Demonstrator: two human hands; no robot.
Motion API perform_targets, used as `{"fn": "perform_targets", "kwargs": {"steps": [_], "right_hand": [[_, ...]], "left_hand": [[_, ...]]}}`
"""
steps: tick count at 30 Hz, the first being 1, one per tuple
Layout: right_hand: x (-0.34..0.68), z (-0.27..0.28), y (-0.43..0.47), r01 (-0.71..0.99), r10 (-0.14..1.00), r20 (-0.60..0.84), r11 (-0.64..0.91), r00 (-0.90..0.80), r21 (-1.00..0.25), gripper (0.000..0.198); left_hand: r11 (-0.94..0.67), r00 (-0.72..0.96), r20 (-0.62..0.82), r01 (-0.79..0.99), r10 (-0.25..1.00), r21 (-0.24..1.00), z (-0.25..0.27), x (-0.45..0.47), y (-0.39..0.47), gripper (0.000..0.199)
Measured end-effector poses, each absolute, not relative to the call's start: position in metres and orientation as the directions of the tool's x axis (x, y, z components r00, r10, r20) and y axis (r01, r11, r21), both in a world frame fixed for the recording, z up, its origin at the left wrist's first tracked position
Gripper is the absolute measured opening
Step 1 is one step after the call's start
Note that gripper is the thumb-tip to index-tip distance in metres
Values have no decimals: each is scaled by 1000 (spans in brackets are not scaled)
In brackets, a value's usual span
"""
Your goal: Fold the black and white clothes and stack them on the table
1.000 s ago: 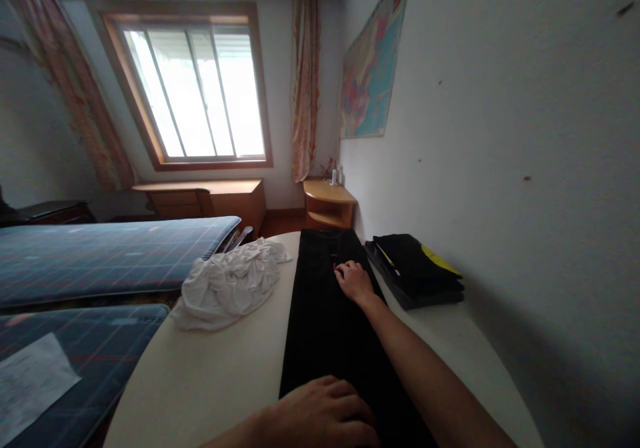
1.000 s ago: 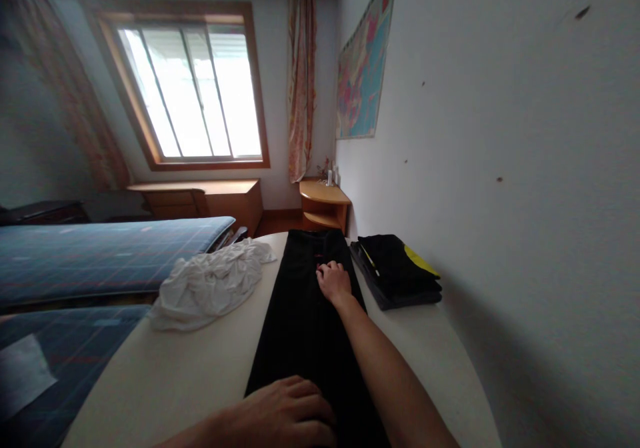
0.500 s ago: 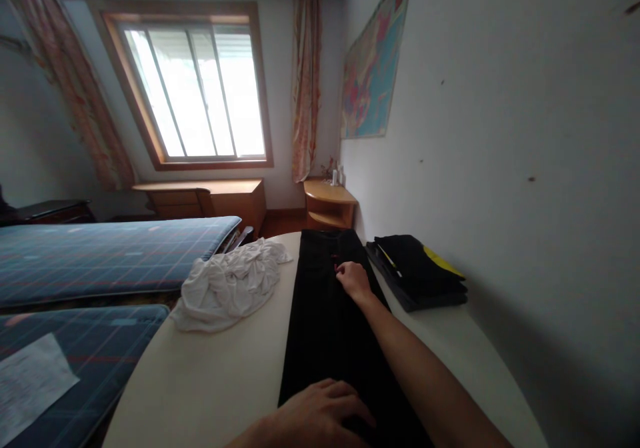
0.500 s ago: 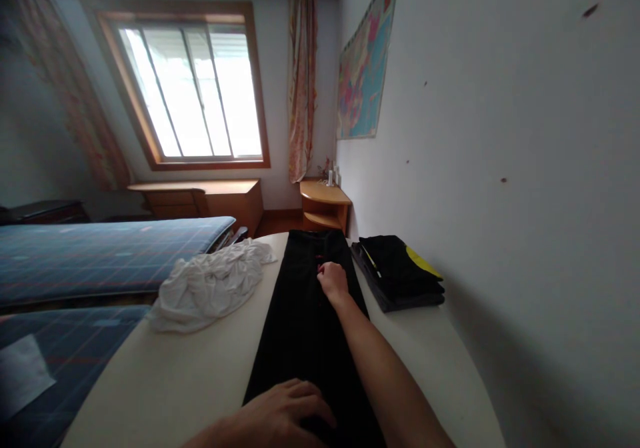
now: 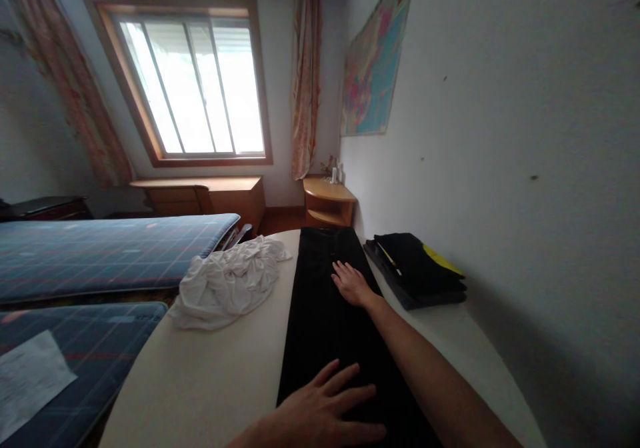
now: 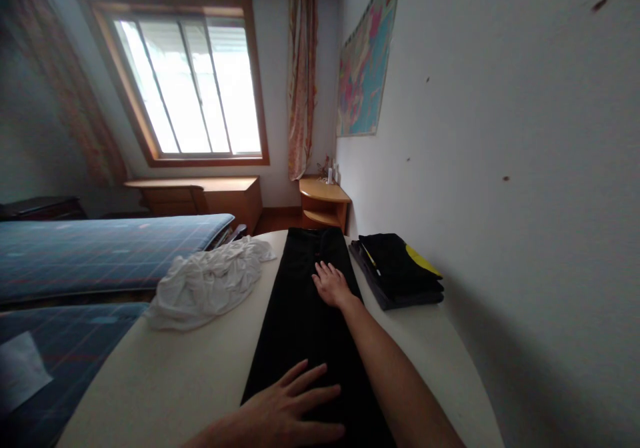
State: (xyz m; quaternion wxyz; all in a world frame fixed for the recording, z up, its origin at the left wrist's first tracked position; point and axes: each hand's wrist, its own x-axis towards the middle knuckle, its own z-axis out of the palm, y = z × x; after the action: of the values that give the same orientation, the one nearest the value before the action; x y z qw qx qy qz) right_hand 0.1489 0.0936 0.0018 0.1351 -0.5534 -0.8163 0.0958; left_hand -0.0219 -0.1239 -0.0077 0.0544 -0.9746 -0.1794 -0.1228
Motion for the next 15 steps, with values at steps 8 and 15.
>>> {"fn": "perform_targets", "kwargs": {"steps": [8, 15], "right_hand": [[184, 8, 38, 823, 844, -42, 508, -534, -255, 66], [214, 24, -80, 684, 721, -33, 640, -692, -350, 72]], "left_hand": [[-903, 941, 205, 320, 268, -288, 0, -22, -144, 56], [-904, 955, 218, 265, 199, -336, -20, -23, -169, 43]]}}
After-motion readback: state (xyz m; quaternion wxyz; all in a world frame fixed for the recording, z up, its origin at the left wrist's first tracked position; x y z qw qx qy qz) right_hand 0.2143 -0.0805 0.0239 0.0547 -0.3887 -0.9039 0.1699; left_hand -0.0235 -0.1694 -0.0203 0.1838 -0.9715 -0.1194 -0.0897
